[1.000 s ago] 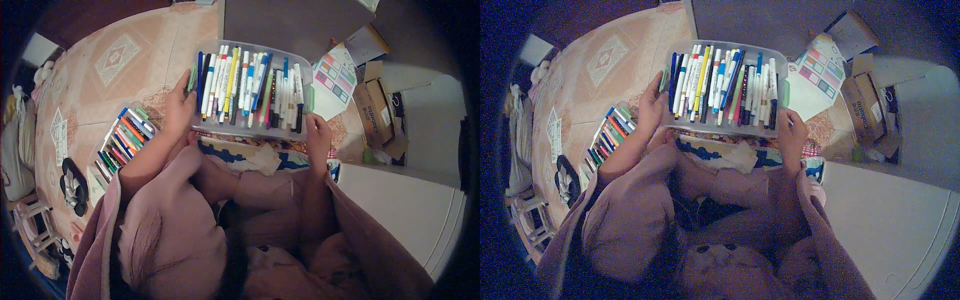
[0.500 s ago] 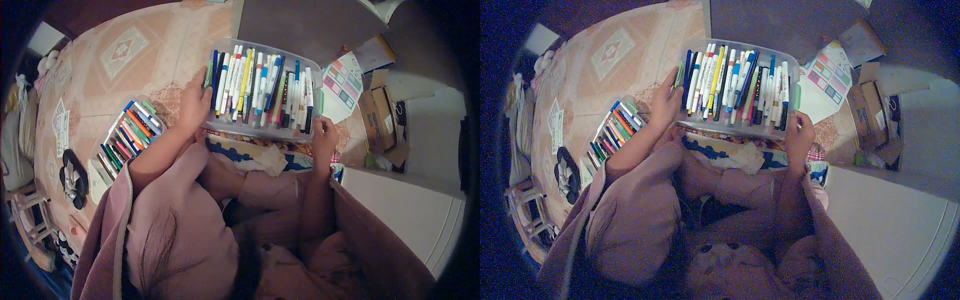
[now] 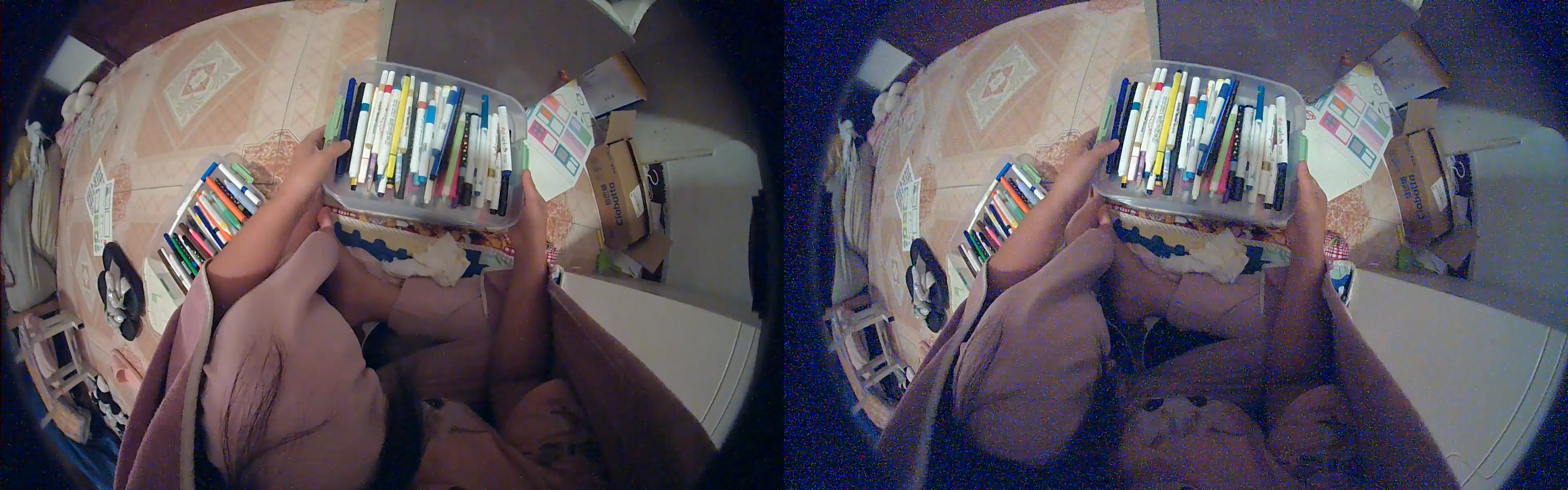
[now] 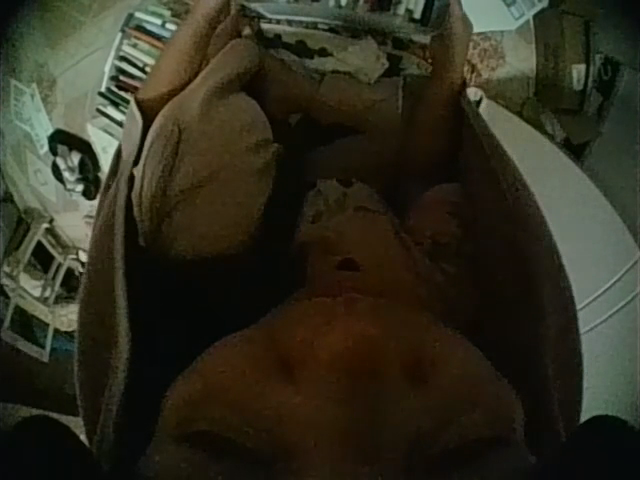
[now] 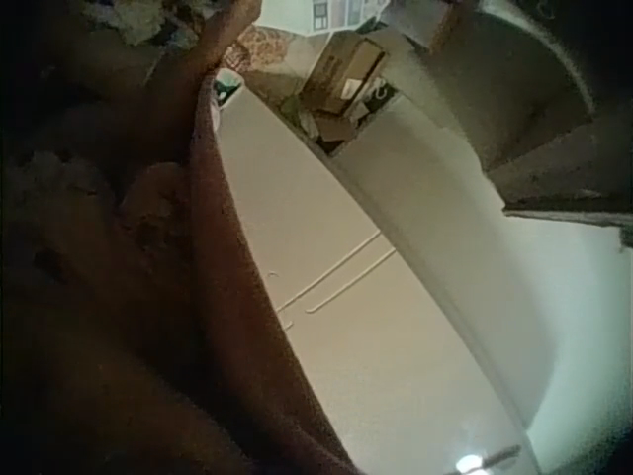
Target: The person organizes markers into containers by picking them up from a pile and placing them into bins, eventually closing a bin with a lid.
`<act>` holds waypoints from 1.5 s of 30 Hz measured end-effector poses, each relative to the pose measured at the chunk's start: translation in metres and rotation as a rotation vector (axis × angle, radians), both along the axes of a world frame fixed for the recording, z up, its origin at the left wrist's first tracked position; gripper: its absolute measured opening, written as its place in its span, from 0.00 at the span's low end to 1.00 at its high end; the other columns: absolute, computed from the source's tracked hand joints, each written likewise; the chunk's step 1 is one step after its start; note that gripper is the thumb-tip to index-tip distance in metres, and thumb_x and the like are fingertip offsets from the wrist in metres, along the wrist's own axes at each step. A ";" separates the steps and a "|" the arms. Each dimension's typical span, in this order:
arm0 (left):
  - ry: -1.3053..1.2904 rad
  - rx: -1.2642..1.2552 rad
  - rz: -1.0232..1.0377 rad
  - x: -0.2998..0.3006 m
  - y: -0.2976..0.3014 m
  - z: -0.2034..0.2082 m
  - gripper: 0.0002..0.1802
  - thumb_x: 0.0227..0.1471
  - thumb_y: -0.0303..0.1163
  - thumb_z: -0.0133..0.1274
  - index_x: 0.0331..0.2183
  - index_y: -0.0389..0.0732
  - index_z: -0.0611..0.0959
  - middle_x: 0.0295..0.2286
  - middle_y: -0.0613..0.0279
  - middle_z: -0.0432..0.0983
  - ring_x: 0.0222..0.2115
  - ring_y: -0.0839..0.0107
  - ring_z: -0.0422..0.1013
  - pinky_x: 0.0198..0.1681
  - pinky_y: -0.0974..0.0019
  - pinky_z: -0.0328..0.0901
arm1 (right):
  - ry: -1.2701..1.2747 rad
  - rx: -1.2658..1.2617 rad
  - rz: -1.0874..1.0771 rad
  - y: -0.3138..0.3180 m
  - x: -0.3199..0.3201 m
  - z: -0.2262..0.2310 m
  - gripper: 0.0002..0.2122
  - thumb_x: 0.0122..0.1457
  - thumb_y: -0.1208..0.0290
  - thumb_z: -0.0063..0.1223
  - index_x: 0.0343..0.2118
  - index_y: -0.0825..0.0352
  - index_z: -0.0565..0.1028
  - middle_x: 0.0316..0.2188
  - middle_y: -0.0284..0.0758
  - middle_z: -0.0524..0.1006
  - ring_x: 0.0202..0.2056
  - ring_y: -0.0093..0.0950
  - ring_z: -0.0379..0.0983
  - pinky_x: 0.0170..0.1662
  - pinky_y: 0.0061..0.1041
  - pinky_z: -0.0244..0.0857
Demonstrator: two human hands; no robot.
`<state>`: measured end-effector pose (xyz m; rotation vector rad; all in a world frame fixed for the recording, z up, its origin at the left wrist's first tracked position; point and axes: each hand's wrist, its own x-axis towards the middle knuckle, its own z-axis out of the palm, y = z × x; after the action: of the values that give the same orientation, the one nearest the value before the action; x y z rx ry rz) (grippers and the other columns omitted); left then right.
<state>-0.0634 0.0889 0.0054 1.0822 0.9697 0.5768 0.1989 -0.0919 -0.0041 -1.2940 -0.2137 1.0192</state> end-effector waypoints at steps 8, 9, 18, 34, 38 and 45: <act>0.259 0.510 0.043 -0.005 -0.002 -0.010 0.22 0.43 0.30 0.47 0.43 0.33 0.69 0.29 0.48 0.73 0.29 0.68 0.70 0.34 0.70 0.62 | -0.434 -0.083 -0.169 0.001 -0.006 -0.009 0.16 0.52 0.60 0.47 0.28 0.72 0.74 0.20 0.28 0.70 0.22 0.16 0.61 0.26 0.14 0.56; 0.327 0.542 0.029 -0.005 -0.002 -0.008 0.22 0.42 0.31 0.47 0.42 0.34 0.70 0.28 0.47 0.73 0.28 0.66 0.70 0.33 0.69 0.63 | -0.446 -0.120 -0.158 -0.001 -0.005 -0.010 0.16 0.52 0.61 0.47 0.30 0.72 0.73 0.23 0.29 0.71 0.24 0.16 0.62 0.29 0.14 0.56; 0.563 0.661 -0.016 -0.001 -0.006 0.010 0.20 0.41 0.33 0.46 0.41 0.40 0.73 0.24 0.43 0.71 0.26 0.54 0.70 0.31 0.63 0.63 | -0.537 -0.127 -0.163 0.000 -0.004 -0.008 0.13 0.52 0.64 0.48 0.24 0.71 0.72 0.19 0.26 0.68 0.22 0.15 0.60 0.26 0.14 0.54; 0.478 0.639 0.019 -0.003 -0.005 -0.005 0.20 0.42 0.32 0.46 0.41 0.38 0.72 0.19 0.46 0.71 0.21 0.59 0.70 0.26 0.64 0.62 | -0.521 0.026 -0.311 0.009 -0.021 0.002 0.14 0.50 0.73 0.50 0.38 0.76 0.68 0.31 0.35 0.72 0.31 0.17 0.67 0.36 0.14 0.59; 0.532 0.661 0.019 0.001 -0.010 0.008 0.20 0.42 0.32 0.46 0.41 0.39 0.72 0.20 0.46 0.71 0.22 0.57 0.70 0.27 0.63 0.62 | -0.562 -0.014 -0.267 0.004 -0.015 0.003 0.14 0.51 0.73 0.49 0.39 0.76 0.67 0.31 0.34 0.72 0.32 0.17 0.66 0.36 0.13 0.59; 0.484 0.701 0.008 -0.003 -0.001 -0.009 0.20 0.43 0.33 0.45 0.42 0.39 0.71 0.22 0.45 0.71 0.24 0.55 0.69 0.29 0.62 0.63 | -0.417 0.066 -0.193 0.003 -0.008 -0.003 0.15 0.53 0.72 0.45 0.41 0.76 0.66 0.33 0.36 0.71 0.33 0.20 0.67 0.37 0.15 0.60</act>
<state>-0.0664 0.0884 -0.0036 1.9045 1.2226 0.6997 0.1908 -0.0891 -0.0070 -1.4273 -0.4269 0.5664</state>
